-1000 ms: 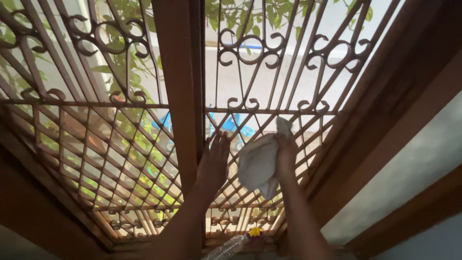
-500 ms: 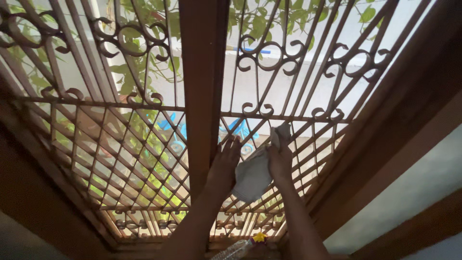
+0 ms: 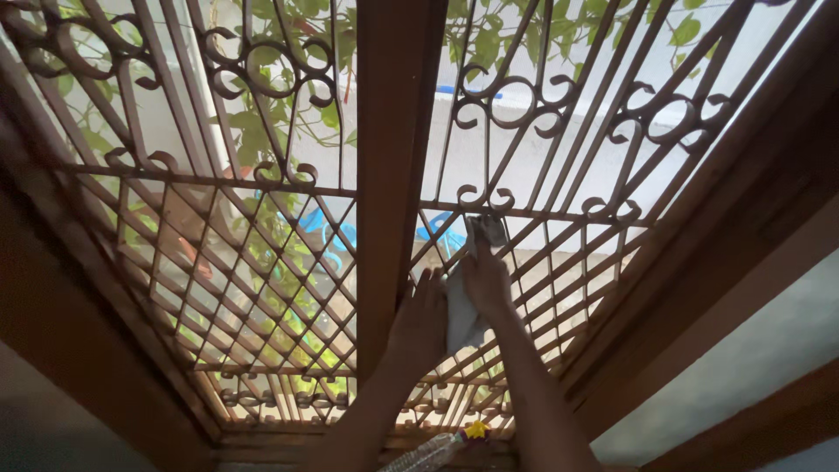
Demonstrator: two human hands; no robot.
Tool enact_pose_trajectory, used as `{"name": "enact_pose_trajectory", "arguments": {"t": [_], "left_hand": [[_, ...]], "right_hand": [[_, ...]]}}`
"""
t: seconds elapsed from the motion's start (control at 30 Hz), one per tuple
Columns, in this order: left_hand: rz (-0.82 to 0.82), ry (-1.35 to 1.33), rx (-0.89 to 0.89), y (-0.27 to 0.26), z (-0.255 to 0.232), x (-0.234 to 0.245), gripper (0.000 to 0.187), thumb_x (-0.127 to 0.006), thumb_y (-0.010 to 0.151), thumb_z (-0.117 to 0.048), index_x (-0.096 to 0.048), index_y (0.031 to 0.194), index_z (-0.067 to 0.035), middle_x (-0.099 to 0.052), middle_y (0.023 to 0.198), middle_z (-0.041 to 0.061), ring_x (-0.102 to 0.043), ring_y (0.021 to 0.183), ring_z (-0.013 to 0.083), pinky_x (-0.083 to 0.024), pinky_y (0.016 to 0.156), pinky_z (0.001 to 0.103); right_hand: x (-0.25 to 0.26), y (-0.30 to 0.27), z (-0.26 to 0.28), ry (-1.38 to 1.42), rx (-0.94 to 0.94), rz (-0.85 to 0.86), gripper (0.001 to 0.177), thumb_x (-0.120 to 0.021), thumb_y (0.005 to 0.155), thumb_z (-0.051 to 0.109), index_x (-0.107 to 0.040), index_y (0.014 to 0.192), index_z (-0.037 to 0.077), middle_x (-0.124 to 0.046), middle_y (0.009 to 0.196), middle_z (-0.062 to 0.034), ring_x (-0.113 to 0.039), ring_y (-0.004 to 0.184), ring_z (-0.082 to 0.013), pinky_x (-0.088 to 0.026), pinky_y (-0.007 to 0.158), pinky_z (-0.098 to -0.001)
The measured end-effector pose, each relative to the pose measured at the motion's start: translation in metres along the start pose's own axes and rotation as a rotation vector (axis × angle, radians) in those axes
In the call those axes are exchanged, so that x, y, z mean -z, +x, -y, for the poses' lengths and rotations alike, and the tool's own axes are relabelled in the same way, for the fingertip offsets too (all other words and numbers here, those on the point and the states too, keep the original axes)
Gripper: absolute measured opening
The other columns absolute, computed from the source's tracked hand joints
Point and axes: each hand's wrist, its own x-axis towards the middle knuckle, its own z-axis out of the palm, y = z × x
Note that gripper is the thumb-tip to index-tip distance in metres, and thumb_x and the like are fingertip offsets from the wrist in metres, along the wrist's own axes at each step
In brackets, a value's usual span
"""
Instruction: The person wipes the glass and metal frame of a window using a cloth by hand, covering various sections of the lattice and the central wooden support.
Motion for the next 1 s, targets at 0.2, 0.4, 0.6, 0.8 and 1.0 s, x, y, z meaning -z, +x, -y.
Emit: {"name": "enact_pose_trajectory", "arguments": {"t": [0.2, 0.4, 0.6, 0.8, 1.0], "left_hand": [[-0.344, -0.663, 0.253, -0.029, -0.007, 0.017, 0.052, -0.058, 0.09, 0.001, -0.052, 0.141, 0.004, -0.052, 0.146, 0.026, -0.055, 0.132, 0.0411, -0.045, 0.112, 0.046], [-0.38, -0.9, 0.311, -0.035, 0.008, 0.029, 0.072, -0.053, 0.078, 0.011, -0.041, 0.149, 0.007, -0.044, 0.151, 0.031, -0.05, 0.132, 0.0477, -0.047, 0.105, 0.048], [-0.431, -0.761, 0.15, -0.041, 0.013, 0.011, 0.059, -0.062, 0.079, 0.005, -0.054, 0.137, 0.006, -0.048, 0.149, 0.03, -0.053, 0.132, 0.0449, -0.049, 0.106, 0.046], [-0.354, -0.573, 0.01, -0.043, 0.023, -0.002, 0.034, -0.067, 0.08, -0.001, -0.064, 0.114, 0.004, -0.05, 0.152, 0.026, -0.052, 0.14, 0.0375, -0.048, 0.111, 0.042], [-0.348, -0.746, 0.035, -0.042, 0.024, 0.016, 0.058, -0.063, 0.08, 0.002, -0.055, 0.138, 0.005, -0.049, 0.152, 0.025, -0.049, 0.141, 0.039, -0.041, 0.116, 0.043]], "right_hand": [[0.013, -0.038, 0.036, 0.248, 0.022, -0.139, 0.054, -0.058, 0.091, 0.023, -0.053, 0.145, 0.019, -0.073, 0.081, -0.0233, -0.077, 0.072, -0.0377, -0.058, 0.068, -0.0484], [-0.027, -0.001, 0.058, -0.029, 0.527, -0.318, 0.062, -0.062, 0.089, 0.022, -0.05, 0.15, 0.019, -0.071, 0.127, -0.0221, -0.074, 0.103, -0.0422, -0.061, 0.08, -0.0465], [-0.012, -0.016, 0.069, -0.447, -0.103, 0.364, 0.085, -0.055, 0.097, 0.032, -0.01, 0.169, 0.031, -0.068, 0.119, -0.023, -0.072, 0.098, -0.04, -0.059, 0.083, -0.0505], [-0.049, -0.07, 0.031, -0.29, 0.032, 0.131, 0.084, -0.059, 0.096, 0.036, -0.008, 0.161, 0.023, -0.069, 0.108, -0.0226, -0.073, 0.089, -0.0418, -0.058, 0.073, -0.0526], [-0.055, -0.015, 0.009, 0.203, -0.202, 0.219, 0.104, -0.075, 0.084, 0.024, -0.005, 0.161, 0.028, -0.072, 0.11, -0.0235, -0.073, 0.096, -0.0398, -0.056, 0.081, -0.0505]]}}
